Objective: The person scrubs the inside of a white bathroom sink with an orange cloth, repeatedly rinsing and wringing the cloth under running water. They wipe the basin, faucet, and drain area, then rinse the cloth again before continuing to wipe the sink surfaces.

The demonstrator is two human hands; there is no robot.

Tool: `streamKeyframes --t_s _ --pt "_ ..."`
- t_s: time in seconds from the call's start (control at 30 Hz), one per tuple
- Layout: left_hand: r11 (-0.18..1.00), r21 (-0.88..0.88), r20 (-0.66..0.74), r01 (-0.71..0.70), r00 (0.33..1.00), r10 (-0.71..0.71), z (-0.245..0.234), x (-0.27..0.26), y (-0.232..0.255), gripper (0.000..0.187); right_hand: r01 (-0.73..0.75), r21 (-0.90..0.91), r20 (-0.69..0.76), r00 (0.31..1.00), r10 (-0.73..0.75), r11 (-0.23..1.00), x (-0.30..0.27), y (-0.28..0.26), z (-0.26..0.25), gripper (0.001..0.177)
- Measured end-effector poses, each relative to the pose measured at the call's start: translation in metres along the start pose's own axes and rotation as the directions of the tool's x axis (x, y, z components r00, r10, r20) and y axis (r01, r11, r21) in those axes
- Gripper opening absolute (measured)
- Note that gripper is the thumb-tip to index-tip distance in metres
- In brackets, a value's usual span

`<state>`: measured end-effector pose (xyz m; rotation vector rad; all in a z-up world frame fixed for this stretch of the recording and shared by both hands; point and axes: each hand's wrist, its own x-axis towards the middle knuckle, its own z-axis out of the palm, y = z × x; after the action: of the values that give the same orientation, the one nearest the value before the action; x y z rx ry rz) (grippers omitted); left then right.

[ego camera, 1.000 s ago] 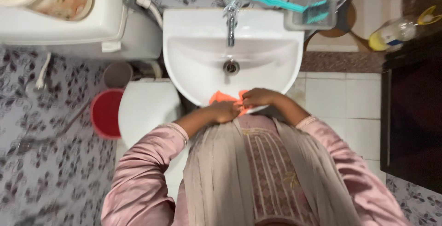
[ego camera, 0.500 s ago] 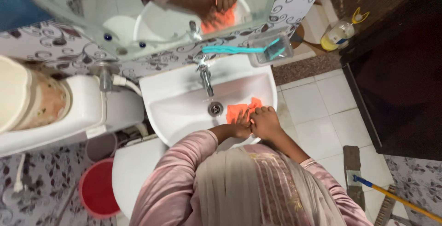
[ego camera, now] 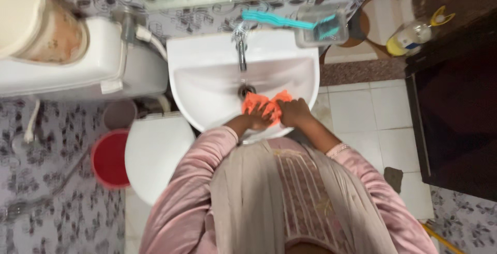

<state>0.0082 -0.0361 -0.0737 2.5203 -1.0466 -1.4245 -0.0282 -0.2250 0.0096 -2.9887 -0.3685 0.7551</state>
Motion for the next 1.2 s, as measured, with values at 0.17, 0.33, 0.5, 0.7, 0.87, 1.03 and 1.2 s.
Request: streamKeyframes --t_s 0.17,0.33,0.5,0.7,0.87,1.03,1.2 --pt "0.993 -0.113 0.143 0.047 0.989 -0.03 0.003 -0.046 0.007 0.069 0.208 0.092 0.086 0.973 -0.216 0.974 -0.008 -0.005 -0.006 0.036" --pt "0.955 -0.293 0.02 0.038 0.999 -0.033 0.021 -0.068 0.024 0.068 0.261 0.1 -0.003 0.965 -0.262 0.96 -0.038 -0.003 -0.019 0.029" --pt "0.905 -0.42 -0.218 -0.066 0.976 -0.03 0.016 -0.064 0.076 0.064 0.301 0.006 -0.244 0.925 -0.291 0.954 -0.052 0.037 -0.035 0.027" --pt "0.888 -0.434 -0.521 -0.151 0.847 -0.111 -0.012 -0.044 0.145 0.061 0.432 0.019 -0.639 0.699 -0.321 0.902 -0.088 0.065 -0.061 0.018" --pt "0.949 -0.299 -0.629 -0.102 0.769 -0.115 0.009 -0.087 0.139 0.052 0.381 -0.046 -0.449 0.818 -0.36 0.923 -0.09 0.028 -0.067 0.022" --pt "0.975 -0.209 -0.661 -0.081 0.746 -0.08 0.025 -0.153 0.09 0.039 0.4 0.189 0.009 0.912 -0.409 0.897 -0.064 -0.03 -0.052 0.029" --pt "0.972 0.079 -0.717 -0.223 0.664 0.21 0.019 -0.225 0.004 0.025 0.299 0.56 0.182 0.866 -0.467 0.773 -0.035 -0.098 -0.049 0.042"
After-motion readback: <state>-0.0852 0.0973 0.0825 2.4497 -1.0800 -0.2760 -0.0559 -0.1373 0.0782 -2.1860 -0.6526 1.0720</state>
